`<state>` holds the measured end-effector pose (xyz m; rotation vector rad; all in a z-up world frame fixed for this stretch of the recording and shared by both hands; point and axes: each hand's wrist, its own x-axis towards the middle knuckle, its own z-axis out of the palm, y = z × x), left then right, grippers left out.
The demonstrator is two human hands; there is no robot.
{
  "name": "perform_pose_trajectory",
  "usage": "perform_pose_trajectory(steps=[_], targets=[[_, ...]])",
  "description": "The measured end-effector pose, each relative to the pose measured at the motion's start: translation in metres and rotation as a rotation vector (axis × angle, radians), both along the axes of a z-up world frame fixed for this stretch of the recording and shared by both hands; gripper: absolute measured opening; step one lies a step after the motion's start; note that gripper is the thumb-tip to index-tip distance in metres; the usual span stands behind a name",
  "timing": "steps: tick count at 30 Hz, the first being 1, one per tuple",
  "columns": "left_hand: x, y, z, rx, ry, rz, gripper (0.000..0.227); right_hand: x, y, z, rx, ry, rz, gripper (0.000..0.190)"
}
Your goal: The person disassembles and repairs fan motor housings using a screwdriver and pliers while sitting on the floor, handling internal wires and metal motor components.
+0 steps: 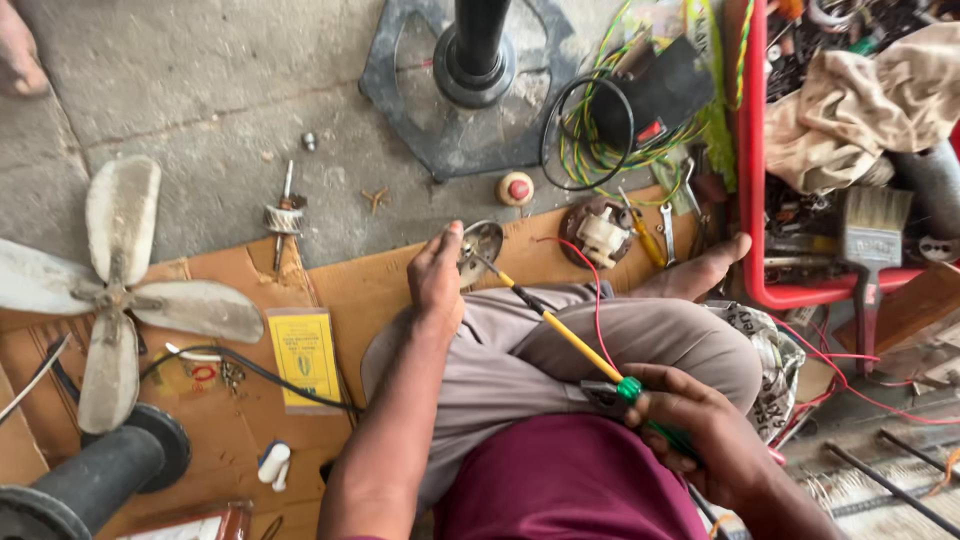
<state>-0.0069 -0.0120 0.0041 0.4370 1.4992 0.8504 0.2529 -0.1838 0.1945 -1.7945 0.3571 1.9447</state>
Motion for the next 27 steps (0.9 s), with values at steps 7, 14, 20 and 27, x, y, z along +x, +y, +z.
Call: perform_pose_trajectory(steps=[7, 14, 20, 27], targets=[[0.002, 0.006, -0.008, 0.008, -0.075, 0.067, 0.031, -0.026, -0.003, 0.01, 0.656, -0.936, 1.122, 0.045], [-0.001, 0.002, -0.017, -0.027, 0.07, -0.02, 0.033, -0.024, -0.017, -0.016, 0.238, -0.431, 0.535, 0.032], [0.003, 0.002, -0.024, 0.131, 0.048, -0.052, 0.036, -0.015, -0.006, -0.005, -0.144, 0.092, -0.109, 0.041], [-0.006, 0.009, -0.053, -0.066, -0.065, 0.268, 0.041, -0.018, -0.002, -0.003, 0.136, -0.329, 0.405, 0.046]])
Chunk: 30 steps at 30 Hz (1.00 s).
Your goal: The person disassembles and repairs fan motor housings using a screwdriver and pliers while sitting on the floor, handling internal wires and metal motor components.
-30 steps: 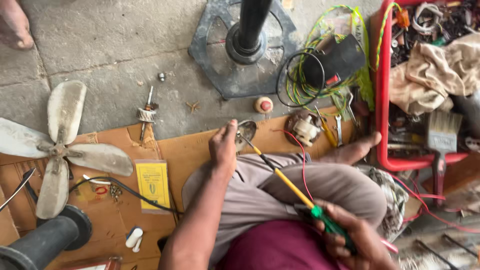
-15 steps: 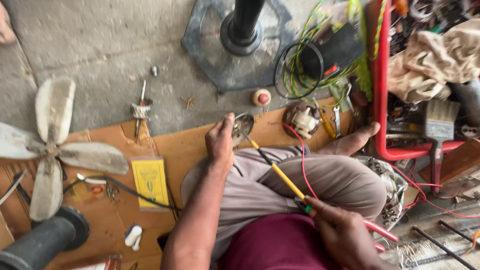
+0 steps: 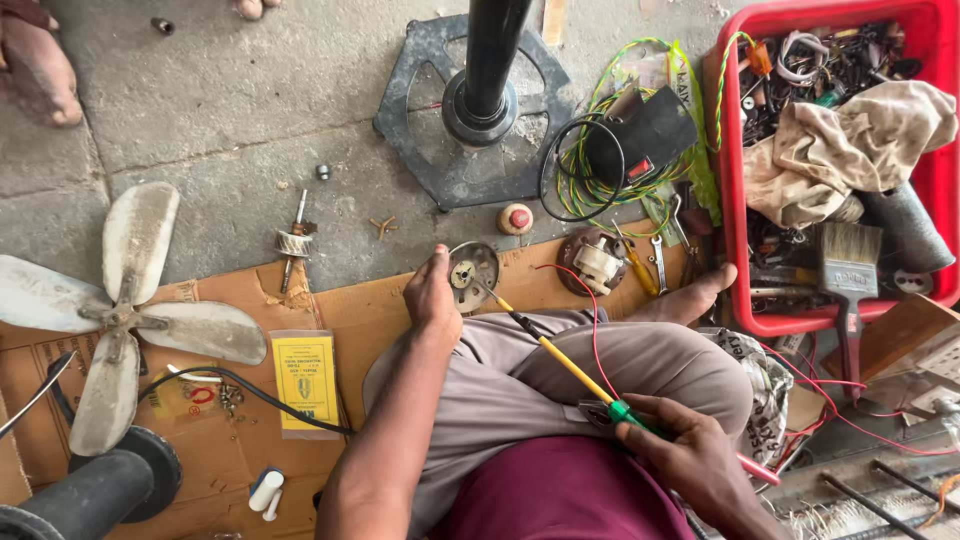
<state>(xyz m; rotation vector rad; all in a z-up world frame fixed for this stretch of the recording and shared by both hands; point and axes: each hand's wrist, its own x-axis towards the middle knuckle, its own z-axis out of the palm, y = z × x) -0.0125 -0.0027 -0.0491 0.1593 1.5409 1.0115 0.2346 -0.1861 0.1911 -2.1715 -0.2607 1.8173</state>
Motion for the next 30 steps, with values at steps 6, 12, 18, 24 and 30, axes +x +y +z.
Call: perform_pose_trajectory(steps=[6, 12, 18, 24, 30], targets=[[-0.001, 0.003, -0.009, -0.08, 0.068, 0.016, 0.043, 0.001, -0.005, -0.003, 0.004, -0.072, 0.037, 0.044], [0.001, 0.005, -0.001, -0.111, 0.068, 0.025, 0.044, 0.006, -0.009, -0.007, 0.003, -0.049, -0.021, 0.044], [0.001, 0.005, -0.001, -0.098, 0.052, 0.039, 0.042, 0.007, -0.01, -0.009, -0.001, -0.044, -0.013, 0.042], [0.001, 0.004, -0.002, -0.081, 0.012, 0.043, 0.041, 0.007, -0.01, -0.011, 0.004, -0.046, 0.004, 0.042], [0.002, 0.005, 0.009, -0.104, 0.014, 0.035, 0.041, 0.005, -0.004, -0.007, -0.016, -0.053, 0.006, 0.041]])
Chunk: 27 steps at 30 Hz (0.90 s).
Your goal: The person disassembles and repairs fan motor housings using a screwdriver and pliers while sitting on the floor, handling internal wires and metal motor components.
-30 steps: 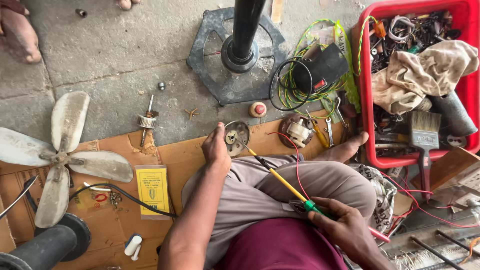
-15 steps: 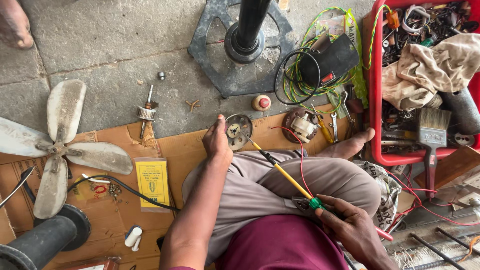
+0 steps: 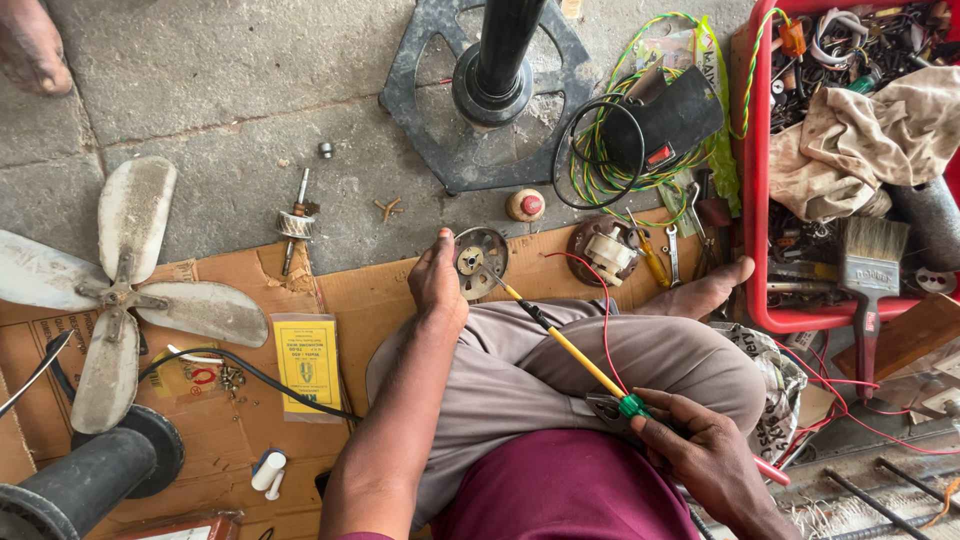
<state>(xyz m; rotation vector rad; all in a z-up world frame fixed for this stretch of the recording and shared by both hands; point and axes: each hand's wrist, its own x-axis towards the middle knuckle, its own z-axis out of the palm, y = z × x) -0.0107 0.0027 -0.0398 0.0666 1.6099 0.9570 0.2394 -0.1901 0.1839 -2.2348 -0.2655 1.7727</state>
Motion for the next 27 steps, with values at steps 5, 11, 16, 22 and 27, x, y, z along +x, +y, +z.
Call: perform_pose_trajectory(steps=[5, 11, 16, 22, 27], targets=[[0.002, 0.002, 0.007, -0.028, 0.015, -0.026, 0.042, -0.001, 0.018, 0.011, -0.045, -0.043, 0.056, 0.042], [0.001, 0.001, 0.003, 0.011, -0.007, -0.023, 0.04, 0.015, 0.055, 0.036, -0.037, -0.058, 0.298, 0.046], [0.002, -0.001, -0.003, 0.037, -0.015, -0.017, 0.039, 0.013, 0.064, 0.047, 0.313, -0.312, 0.595, 0.039], [0.003, -0.001, -0.005, 0.022, 0.004, -0.025, 0.04, 0.01, 0.062, 0.045, 0.146, -0.321, 0.581, 0.043], [0.004, 0.002, 0.003, 0.002, 0.024, -0.042, 0.04, 0.012, 0.06, 0.043, 0.192, -0.319, 0.573, 0.04]])
